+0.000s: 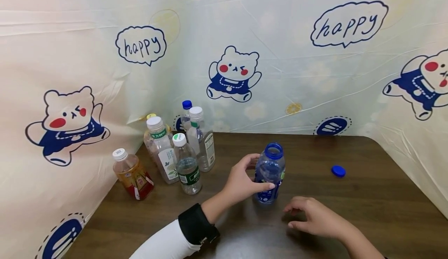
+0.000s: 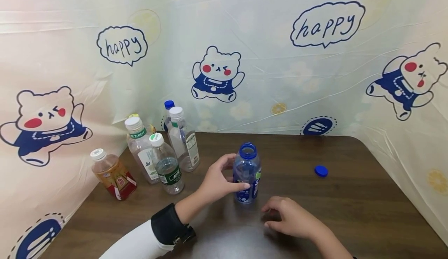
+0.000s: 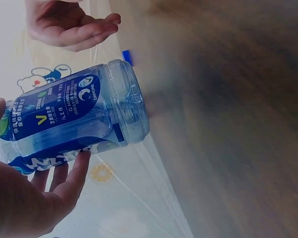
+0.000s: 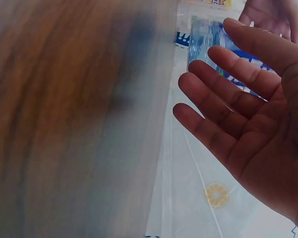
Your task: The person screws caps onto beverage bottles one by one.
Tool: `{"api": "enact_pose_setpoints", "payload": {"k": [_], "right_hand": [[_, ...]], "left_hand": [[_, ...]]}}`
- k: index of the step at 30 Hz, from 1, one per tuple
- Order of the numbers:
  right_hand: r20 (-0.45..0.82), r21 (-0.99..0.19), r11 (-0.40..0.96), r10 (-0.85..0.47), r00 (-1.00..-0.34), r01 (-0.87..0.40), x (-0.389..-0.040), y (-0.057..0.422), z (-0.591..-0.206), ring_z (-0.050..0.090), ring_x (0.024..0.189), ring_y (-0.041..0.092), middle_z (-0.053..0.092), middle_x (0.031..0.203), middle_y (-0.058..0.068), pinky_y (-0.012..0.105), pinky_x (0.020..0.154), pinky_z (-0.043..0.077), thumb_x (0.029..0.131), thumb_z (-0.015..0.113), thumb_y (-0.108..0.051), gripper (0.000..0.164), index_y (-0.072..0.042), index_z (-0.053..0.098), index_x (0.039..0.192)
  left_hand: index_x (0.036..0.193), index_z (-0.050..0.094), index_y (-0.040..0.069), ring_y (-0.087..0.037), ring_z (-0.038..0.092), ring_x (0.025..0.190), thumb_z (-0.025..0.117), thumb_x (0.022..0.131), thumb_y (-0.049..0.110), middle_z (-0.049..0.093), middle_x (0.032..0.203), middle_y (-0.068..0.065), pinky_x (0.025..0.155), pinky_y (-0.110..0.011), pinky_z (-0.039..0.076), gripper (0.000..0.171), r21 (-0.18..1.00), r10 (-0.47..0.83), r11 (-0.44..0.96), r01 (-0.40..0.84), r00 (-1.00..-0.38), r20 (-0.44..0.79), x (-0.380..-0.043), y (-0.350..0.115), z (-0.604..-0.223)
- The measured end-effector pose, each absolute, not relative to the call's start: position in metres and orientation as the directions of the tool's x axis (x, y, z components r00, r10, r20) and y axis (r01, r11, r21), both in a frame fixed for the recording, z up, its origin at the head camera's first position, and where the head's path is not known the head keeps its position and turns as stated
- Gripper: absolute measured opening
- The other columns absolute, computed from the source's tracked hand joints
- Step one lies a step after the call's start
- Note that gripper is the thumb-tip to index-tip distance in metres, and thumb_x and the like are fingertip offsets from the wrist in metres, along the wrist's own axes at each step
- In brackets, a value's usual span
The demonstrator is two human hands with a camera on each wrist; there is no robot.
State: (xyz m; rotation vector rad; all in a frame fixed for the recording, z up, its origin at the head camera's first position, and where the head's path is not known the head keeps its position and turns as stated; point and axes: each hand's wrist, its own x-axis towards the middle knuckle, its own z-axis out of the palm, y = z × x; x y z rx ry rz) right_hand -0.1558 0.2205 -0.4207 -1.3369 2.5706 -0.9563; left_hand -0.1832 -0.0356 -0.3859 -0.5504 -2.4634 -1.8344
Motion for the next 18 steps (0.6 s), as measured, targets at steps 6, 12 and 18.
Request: {"api": "enact_pose_setpoints", "payload": {"k": [6,12,18], "right_hand": [[0.188,-0.578,0.421,-0.765,-0.616,-0.699,-0.155,0.222,-0.421,0.062,0.086,0.008,0.064,0.096,-0.005,0.031,0.070,0.055,0.085,0.077,-0.018,0.022,-0.009,0.067,0.103],[0.152,-0.588,0.444,-0.760,-0.631,-0.676,-0.153,0.228,-0.422,0.060,0.086,0.006,0.064,0.096,-0.007,0.030,0.070,0.055,0.086,0.076,-0.020,0.022,-0.010,0.067,0.103],[0.109,-0.596,0.471,-0.755,-0.647,-0.650,-0.153,0.235,-0.421,0.059,0.086,0.005,0.064,0.097,-0.008,0.030,0.070,0.055,0.086,0.076,-0.021,0.022,-0.010,0.068,0.104]], "left_hand": [[0.134,0.051,0.020,-0.024,0.056,0.115,0.089,0.072,0.026,0.058,0.124,-0.001,0.084,-0.032,0.055,0.074,0.935,0.281,0.215,0.283,-0.935,0.218,-0.165,-0.052,-0.385],[0.133,0.052,0.022,-0.020,0.056,0.113,0.090,0.070,0.023,0.058,0.123,0.002,0.085,-0.030,0.054,0.073,0.949,0.294,0.176,0.262,-0.934,0.203,-0.148,-0.065,-0.383],[0.132,0.053,0.021,-0.019,0.057,0.113,0.089,0.071,0.020,0.059,0.122,0.002,0.085,-0.029,0.054,0.072,0.958,0.318,0.126,0.258,-0.925,0.207,-0.134,-0.072,-0.380]]}}
